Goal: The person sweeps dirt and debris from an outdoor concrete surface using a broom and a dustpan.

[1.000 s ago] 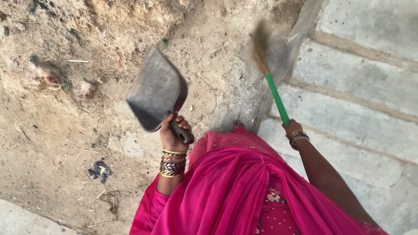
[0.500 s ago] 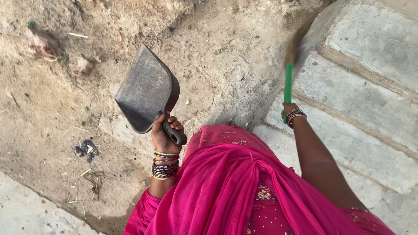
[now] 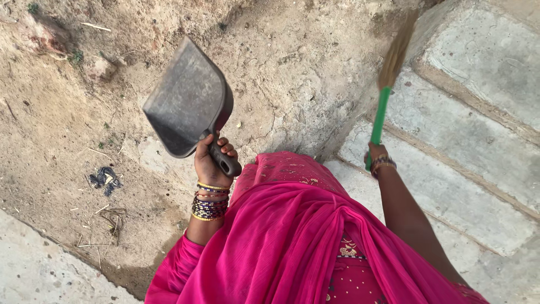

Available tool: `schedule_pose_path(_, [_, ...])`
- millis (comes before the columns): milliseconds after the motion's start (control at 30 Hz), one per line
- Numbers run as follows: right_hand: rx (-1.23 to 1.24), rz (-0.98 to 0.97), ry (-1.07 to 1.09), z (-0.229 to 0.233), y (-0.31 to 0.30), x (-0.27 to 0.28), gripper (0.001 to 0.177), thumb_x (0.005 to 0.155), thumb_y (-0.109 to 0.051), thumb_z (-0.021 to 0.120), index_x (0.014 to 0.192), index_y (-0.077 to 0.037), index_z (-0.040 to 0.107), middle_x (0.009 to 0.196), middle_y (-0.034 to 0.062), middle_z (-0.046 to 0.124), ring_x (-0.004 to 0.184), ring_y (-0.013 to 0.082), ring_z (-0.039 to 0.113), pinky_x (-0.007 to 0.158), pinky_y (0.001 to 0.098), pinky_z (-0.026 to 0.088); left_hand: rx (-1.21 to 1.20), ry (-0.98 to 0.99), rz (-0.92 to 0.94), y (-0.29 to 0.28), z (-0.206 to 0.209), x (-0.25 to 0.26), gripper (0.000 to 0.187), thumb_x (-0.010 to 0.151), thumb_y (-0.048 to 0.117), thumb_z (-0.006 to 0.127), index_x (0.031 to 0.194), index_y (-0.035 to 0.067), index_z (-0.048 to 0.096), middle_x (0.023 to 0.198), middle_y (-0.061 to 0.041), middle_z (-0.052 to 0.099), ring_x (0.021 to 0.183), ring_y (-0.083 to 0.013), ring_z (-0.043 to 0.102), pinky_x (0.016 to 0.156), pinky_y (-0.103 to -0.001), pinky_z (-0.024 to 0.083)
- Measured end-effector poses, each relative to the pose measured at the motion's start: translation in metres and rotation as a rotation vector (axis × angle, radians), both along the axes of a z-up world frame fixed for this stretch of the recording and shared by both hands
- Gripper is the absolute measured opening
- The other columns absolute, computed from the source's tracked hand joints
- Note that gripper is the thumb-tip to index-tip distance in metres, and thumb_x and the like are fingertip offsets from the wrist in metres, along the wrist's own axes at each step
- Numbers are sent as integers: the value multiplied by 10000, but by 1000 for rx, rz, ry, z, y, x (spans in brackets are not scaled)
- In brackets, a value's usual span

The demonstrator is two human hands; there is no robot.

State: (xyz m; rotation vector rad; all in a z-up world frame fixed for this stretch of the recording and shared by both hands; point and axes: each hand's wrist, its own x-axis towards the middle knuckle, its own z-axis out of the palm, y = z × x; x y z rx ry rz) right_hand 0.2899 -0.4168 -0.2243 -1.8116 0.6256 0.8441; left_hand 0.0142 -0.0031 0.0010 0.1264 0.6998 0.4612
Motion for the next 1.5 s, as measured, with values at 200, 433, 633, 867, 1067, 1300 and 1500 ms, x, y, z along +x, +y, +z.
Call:
schedule_pose_path(200, [-137,261,-43,2,-4,17,381,1006,-324,623,1151,23,560,739,104,603,540,207,580,495,387,505,22,-13,-53,-7,8,7,217,947,225,640,1116,96,597,824,-4,568,689,-125,541,651,-284,495])
schedule_pose_path(433, [-216,78,-48,1,-10,-20,364,1003,-296,624,1185,-5,501,743,96,572,549,215,555,483,396,472,17,22,8,-9,5,-5,214,945,227,641,1109,98,595,816,-5,569,685,-126,541,650,-285,499])
schedule_pose_path(633, [-104,171,79,-5,3,3,341,999,-279,621,1157,7,520,721,96,576,549,220,562,491,382,494,53,32,0,-14,4,-8,213,942,219,648,1102,92,589,816,-6,567,682,-125,538,647,-285,494])
schedule_pose_path(867, [-143,121,-79,17,-39,-6,358,1004,-277,639,1144,44,564,722,69,577,564,192,561,490,377,498,30,22,18,-17,7,-9,214,944,221,637,1103,88,588,824,-9,563,684,-124,537,645,-283,489])
schedule_pose_path(1067, [-134,208,31,6,-14,5,370,997,-288,623,1143,47,566,689,82,578,542,217,561,480,370,477,28,14,18,-16,8,-6,208,944,220,642,1102,95,590,817,-9,561,684,-125,534,646,-281,482])
schedule_pose_path(1300, [-145,237,-113,12,-34,-16,363,968,-290,675,1198,-28,575,752,74,595,558,175,559,493,349,483,46,5,-25,-19,14,1,211,944,233,648,1102,104,595,811,0,560,686,-123,533,646,-283,479])
schedule_pose_path(1500, [-82,38,-85,6,-26,-26,414,980,-269,692,1249,7,541,771,90,551,553,186,525,465,360,449,46,18,-2,-18,13,0,203,944,221,644,1098,99,590,811,1,557,686,-123,530,650,-284,478])
